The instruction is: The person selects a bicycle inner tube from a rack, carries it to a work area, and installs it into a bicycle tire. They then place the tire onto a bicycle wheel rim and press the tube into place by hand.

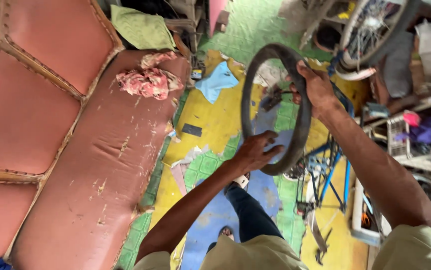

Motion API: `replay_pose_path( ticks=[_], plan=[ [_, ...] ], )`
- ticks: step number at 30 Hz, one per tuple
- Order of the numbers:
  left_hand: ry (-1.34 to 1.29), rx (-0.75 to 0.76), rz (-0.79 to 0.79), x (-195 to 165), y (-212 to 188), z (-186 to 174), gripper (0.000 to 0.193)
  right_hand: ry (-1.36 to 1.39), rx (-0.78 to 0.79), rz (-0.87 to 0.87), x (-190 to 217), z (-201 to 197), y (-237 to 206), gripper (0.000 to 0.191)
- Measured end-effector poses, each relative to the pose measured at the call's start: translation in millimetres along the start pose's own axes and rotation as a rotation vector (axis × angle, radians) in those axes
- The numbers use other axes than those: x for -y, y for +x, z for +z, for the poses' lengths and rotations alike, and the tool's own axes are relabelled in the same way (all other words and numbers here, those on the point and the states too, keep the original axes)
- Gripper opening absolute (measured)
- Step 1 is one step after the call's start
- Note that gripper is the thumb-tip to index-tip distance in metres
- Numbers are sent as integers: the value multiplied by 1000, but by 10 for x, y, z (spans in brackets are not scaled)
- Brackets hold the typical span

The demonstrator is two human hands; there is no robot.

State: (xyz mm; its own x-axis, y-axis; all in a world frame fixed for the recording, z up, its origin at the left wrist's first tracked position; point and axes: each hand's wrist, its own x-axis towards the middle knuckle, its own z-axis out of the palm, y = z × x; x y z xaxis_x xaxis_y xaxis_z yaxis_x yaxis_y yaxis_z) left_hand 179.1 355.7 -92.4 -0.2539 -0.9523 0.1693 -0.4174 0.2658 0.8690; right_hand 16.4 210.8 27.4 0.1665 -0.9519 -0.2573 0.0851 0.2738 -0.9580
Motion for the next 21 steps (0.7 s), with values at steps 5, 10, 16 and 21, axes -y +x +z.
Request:
replay_pose_path(
  ticks=[5, 10, 16, 21],
  plan=[
    [79, -61, -118, 1092, 554, -566, 48, -87, -32, 37, -197, -182, 1005, 39],
    [246, -16, -269, 1726, 1246, -1221, 48, -336, -34, 36, -211, -291, 1806, 47],
    [114, -2, -469, 1918, 1815, -1631, 48, -364, -42, 100, -66, -500, 2515, 47],
    [121, 41, -571, 2221, 2551, -1886, 49, -489, -45, 113, -71, -642, 3191, 46]
  ],
)
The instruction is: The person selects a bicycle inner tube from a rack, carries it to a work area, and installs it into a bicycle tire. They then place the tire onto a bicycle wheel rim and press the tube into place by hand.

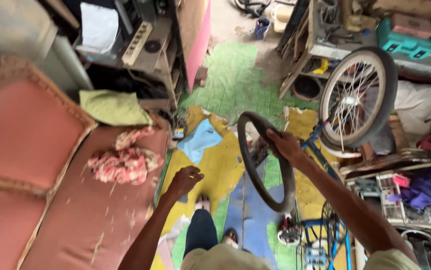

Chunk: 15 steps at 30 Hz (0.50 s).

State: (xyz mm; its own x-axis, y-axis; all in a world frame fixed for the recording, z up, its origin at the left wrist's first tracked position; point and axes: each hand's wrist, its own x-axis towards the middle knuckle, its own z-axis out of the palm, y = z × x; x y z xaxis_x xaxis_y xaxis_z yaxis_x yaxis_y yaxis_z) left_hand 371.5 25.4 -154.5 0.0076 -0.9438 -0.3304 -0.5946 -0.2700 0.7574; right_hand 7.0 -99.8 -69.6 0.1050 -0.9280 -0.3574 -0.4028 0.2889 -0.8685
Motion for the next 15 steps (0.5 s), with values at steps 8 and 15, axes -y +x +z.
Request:
replay_pose_path(
  ticks=[8, 15],
  plan=[
    [19, 67, 299, -493, 2029, -421, 47, -152, -37, -1, 280, -160, 1380, 53],
    [102, 49, 429, -1532, 3614, -1035, 68, -336, -21, 13, 1054, -420, 2446, 63]
  ],
)
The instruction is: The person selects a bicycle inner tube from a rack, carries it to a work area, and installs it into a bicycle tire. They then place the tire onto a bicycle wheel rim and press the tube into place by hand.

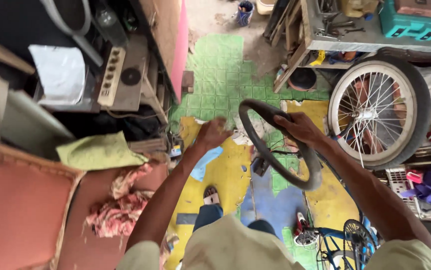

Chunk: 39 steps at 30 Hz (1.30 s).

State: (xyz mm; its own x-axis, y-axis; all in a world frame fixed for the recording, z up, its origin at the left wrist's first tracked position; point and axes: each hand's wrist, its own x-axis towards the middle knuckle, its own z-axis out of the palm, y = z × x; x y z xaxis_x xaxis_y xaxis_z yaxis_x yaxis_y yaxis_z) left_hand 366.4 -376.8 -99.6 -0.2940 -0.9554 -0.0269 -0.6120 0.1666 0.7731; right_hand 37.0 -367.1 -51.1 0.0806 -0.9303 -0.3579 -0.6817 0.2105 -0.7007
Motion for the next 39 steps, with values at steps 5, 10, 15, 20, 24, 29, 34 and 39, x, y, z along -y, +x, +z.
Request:
replay_pose_path(
  ticks=[5, 10, 15, 20, 24, 29, 34, 39],
  plan=[
    [184, -84, 380, -471, 1000, -315, 93, -135, -8, -97, 504, -305, 571, 62],
    [338, -137, 573, -647, 1850, -305, 70, -260, -11, -224, 908, -483, 1114, 53],
    [181, -79, 597, -389, 2731, -320, 27, -291, -109, -308, 940, -636, 1807, 54],
    [285, 10, 554, -203, 3729, -429, 12, -275, -42, -331, 785, -916, 2873, 58],
    [284, 106, 441, -176, 4597, -621, 21, -278, 5, -357, 695, -1310, 3856, 65],
    [302, 79, 353, -151, 5591, -897, 22, -199, 90, -322, 477, -1717, 4797, 69],
    [295, 15, 325, -110, 6447, -1272, 30, -266, 63, -334, 443, -2150, 5770, 62],
    [302, -15, 380, 107, 7480, -1449, 26, -293, 45, -302, 588, -2510, 6682, 53]
  ],
)
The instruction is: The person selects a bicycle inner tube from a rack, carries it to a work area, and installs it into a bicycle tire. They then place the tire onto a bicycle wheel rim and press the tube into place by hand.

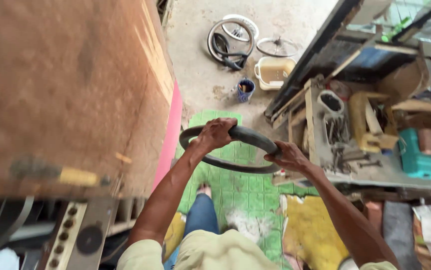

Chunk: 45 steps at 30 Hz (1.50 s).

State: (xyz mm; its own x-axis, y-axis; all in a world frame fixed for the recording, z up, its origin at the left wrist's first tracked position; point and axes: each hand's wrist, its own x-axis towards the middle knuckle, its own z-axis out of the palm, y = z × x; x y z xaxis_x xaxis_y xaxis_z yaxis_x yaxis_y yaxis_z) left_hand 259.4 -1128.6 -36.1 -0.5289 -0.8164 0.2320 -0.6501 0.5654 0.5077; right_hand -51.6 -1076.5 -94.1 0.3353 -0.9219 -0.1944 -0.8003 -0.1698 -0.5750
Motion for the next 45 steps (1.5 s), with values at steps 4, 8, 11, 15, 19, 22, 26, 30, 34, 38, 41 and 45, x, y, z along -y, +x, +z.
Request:
replay_pose_path(
  ticks=[4, 8, 11, 15, 19, 22, 26, 30, 34, 38, 41, 45],
  plan=[
    [-9, 101, -2, 703, 837, 164, 24, 1, 40, 79, -295, -227, 804, 43],
    [-40, 206, 39, 1350, 1822, 148, 40, -26, -80, 16, -648, -500, 1722, 39],
    [-128, 335, 48, 1651, 2296, 39, 58, -14, -160, 0, -811, -781, 2407, 36],
    [-228, 353, 76, 2019, 2994, -146, 60, -7, -262, 62, -826, -1126, 2963, 38],
    [-141, 303, 100, 2470, 3674, -111, 56, 4, -206, 201, -763, -1589, 3610, 41],
    [-135, 288, 94, 2831, 4198, -41, 50, 32, -225, 161, -772, -1899, 4155, 39],
    [-238, 314, 42, 3300, 5037, 21, 43, 60, -233, 203, -1084, -2275, 5005, 41],
    [-359, 305, -27, 3726, 5864, 35, 40, -1, -252, 109, -1655, -2602, 6008, 40],
    [-172, 299, -9, 4057, 6741, -22, 40, 32, -256, 14, -2119, -2867, 6760, 50],
    [-182, 355, -75, 4317, 7283, -15, 44, 76, -216, 79, -2333, -3136, 7294, 47],
    [-183, 375, -60, 4537, 7717, -3, 41, 91, -219, 133, -2405, -3320, 7599, 47],
    [-132, 400, 55, 4789, 8293, 120, 36, 129, -282, 158, -2492, -3531, 7882, 46]
  ],
)
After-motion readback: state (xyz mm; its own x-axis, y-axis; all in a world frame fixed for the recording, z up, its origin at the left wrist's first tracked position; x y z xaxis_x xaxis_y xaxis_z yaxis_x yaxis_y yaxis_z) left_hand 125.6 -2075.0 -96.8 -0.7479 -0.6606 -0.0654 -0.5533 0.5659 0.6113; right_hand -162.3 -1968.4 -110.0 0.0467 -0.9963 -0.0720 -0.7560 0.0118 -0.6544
